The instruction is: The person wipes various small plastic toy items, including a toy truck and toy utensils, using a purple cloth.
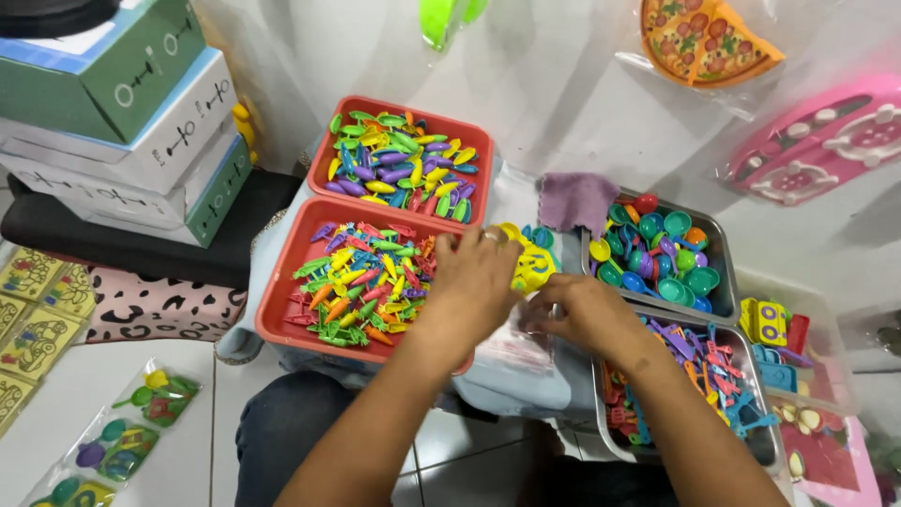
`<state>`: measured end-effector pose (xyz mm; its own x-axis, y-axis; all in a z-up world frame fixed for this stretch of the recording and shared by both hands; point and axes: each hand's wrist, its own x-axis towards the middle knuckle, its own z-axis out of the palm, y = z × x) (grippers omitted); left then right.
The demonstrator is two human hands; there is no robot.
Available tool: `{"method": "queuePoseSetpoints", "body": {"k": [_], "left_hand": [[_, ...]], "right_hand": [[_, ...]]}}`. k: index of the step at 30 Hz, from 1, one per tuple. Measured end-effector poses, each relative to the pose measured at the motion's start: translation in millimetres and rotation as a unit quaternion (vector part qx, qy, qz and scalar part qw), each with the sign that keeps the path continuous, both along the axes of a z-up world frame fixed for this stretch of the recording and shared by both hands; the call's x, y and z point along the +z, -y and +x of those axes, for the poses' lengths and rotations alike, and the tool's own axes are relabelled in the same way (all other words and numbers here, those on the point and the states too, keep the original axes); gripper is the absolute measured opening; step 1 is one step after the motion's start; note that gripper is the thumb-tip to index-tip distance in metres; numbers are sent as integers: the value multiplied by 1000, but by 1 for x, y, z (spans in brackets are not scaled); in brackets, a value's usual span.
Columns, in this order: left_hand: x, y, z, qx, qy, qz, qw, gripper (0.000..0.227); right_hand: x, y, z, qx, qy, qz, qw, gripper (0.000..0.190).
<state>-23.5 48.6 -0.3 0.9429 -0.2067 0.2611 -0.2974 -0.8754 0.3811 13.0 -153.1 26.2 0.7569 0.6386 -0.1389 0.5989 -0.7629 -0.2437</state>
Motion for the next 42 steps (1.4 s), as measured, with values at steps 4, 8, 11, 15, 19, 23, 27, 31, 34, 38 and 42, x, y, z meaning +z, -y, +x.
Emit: {"method": "queuePoseSetpoints", "body": {"k": [4,8,11,15,19,23,27,31,34,38,42], "left_hand": [[16,-15,0,-3,6,-55,998,42],[8,-16,0,-9,34,-53,998,37],[9,-13,-3,-36,30,-96,994,34],[27,-17,-14,-99,-39,-101,989,50],[29,-12,-19,-120,-113,-51,985,62],[9,-4,-3,-73,-51,-6,996,58],[-8,-2,6,-42,40,13,998,21],[13,-12,-1,-76,18,-52,996,5],[8,-15,1,-78,20,-37,996,4],[15,-17,-1,-88,41,-36,995,8],[37,-23,-8,-79,160,-74,981,10]], "right_hand": [[-16,9,-1,-23,-22,-21,999,20],[-9,5,1,-31,-30,-5,999,14],[-7,9,4,-28,-55,44,997,11],[-16,25,17,-69,-93,153,981,9],[-18,31,23,-128,-165,200,957,11],[-20,35,31,-133,-184,204,952,13],[-9,26,26,-146,-196,208,947,17],[-25,26,43,-89,-34,218,971,27],[-9,6,34,-31,14,153,988,42],[-17,3,46,-13,41,133,990,38],[-30,13,61,-45,40,188,980,36]]}}
